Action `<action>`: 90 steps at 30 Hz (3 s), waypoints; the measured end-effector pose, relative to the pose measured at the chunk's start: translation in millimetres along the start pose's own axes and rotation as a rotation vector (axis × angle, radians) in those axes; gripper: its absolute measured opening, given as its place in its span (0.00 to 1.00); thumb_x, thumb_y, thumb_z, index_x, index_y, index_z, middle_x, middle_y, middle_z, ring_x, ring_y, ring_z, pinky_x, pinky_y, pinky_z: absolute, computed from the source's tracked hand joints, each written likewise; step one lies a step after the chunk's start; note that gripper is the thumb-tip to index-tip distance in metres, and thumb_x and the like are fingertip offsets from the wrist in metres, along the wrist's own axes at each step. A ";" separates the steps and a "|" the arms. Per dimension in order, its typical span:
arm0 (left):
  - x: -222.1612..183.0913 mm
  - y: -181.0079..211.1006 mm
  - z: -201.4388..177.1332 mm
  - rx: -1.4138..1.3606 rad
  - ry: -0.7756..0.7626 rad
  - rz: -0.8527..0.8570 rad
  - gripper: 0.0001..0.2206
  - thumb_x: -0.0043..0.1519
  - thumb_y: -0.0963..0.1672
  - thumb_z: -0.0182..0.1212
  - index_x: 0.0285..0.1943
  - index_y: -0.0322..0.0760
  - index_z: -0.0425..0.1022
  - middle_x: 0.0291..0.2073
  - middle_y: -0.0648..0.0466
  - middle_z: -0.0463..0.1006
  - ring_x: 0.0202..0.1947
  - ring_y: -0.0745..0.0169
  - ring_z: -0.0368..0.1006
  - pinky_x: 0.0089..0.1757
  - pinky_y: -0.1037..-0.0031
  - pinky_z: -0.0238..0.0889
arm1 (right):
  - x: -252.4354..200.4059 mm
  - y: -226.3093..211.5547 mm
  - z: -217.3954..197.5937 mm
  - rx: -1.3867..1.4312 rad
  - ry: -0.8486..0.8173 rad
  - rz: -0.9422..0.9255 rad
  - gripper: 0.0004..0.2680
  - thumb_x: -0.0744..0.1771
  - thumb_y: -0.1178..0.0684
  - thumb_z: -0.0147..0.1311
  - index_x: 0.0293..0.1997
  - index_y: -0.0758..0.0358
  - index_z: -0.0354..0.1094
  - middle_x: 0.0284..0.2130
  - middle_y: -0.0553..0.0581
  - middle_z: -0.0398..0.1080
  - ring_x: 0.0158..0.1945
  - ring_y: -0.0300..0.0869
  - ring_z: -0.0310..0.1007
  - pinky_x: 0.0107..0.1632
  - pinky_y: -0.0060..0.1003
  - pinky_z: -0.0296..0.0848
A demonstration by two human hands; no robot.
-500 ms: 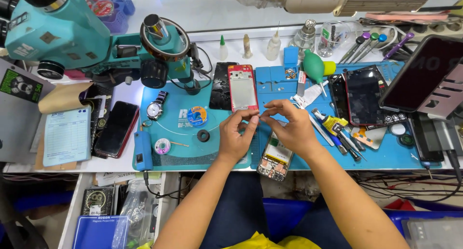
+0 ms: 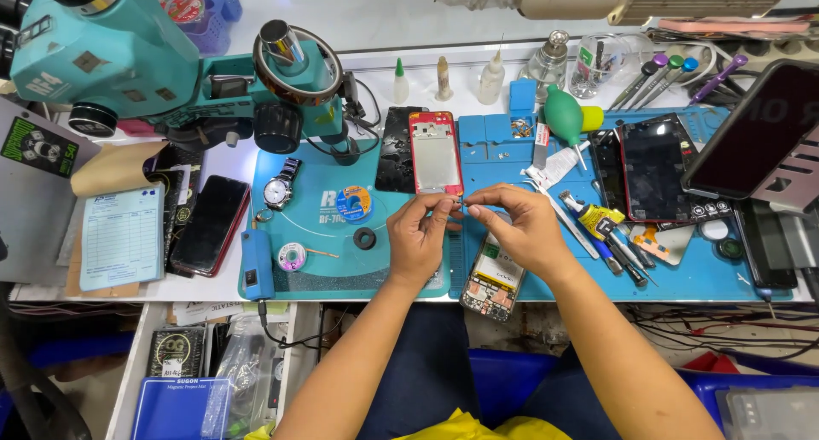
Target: Testing and assembling internal components of a mobile phone, including connecting ribbon cables and checking the screen functionality.
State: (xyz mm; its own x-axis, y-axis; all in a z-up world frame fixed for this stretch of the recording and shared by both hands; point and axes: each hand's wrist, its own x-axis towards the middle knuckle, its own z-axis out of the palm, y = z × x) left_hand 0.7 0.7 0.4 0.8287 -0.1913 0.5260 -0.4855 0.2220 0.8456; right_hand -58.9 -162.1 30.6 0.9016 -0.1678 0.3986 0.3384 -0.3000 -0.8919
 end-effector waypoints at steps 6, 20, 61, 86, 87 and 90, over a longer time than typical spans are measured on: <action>0.7 -0.3 0.1 0.021 0.014 0.010 0.07 0.67 0.39 0.60 0.40 0.27 0.81 0.32 0.43 0.82 0.30 0.49 0.83 0.26 0.68 0.80 | 1.2 -0.4 4.2 0.011 -0.010 -0.014 0.02 0.67 0.62 0.62 0.41 0.68 0.79 0.35 0.63 0.81 0.45 0.51 0.82 0.52 0.45 0.78; -1.5 -0.1 -2.4 0.081 -0.160 -0.163 0.13 0.67 0.45 0.62 0.53 0.29 0.79 0.32 0.42 0.82 0.26 0.52 0.82 0.25 0.68 0.80 | 58.1 84.3 -109.3 -1.180 0.312 -0.316 0.04 0.65 0.54 0.70 0.36 0.51 0.78 0.47 0.49 0.72 0.62 0.51 0.65 0.64 0.52 0.54; 3.2 -6.1 -1.3 0.066 -0.117 -0.192 0.08 0.62 0.42 0.67 0.41 0.28 0.83 0.22 0.44 0.79 0.15 0.64 0.74 0.16 0.75 0.74 | 101.7 98.7 -91.7 -1.006 0.062 -0.441 0.03 0.68 0.61 0.62 0.40 0.59 0.73 0.40 0.53 0.68 0.55 0.50 0.63 0.63 0.58 0.49; 7.6 1.3 -1.3 -0.014 -0.003 -0.152 0.10 0.68 0.41 0.60 0.35 0.27 0.80 0.15 0.45 0.78 0.11 0.60 0.75 0.18 0.75 0.70 | 29.8 18.7 -7.2 -0.448 0.152 -0.406 0.06 0.72 0.61 0.51 0.49 0.65 0.76 0.35 0.56 0.76 0.39 0.49 0.74 0.46 0.42 0.73; 7.8 1.8 -1.3 -0.014 -0.002 -0.153 0.10 0.68 0.41 0.60 0.35 0.27 0.80 0.15 0.45 0.78 0.11 0.60 0.75 0.18 0.75 0.70 | 27.4 22.2 -7.1 -0.448 0.150 -0.405 0.06 0.72 0.61 0.51 0.49 0.65 0.76 0.35 0.56 0.76 0.39 0.49 0.74 0.46 0.42 0.73; 7.5 2.4 -0.9 -0.006 0.013 -0.164 0.10 0.67 0.41 0.60 0.34 0.27 0.80 0.14 0.47 0.77 0.11 0.60 0.74 0.18 0.76 0.70 | 20.0 25.1 -5.8 -0.057 0.058 0.114 0.10 0.73 0.54 0.48 0.43 0.63 0.77 0.27 0.58 0.77 0.31 0.40 0.76 0.40 0.36 0.74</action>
State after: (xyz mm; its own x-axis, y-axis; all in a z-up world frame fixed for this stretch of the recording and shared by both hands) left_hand 6.1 0.6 6.3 0.9004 -0.2130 0.3793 -0.3414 0.1945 0.9196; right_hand -33.9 -178.4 17.4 0.9155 -0.2577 0.3089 0.2177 -0.3284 -0.9191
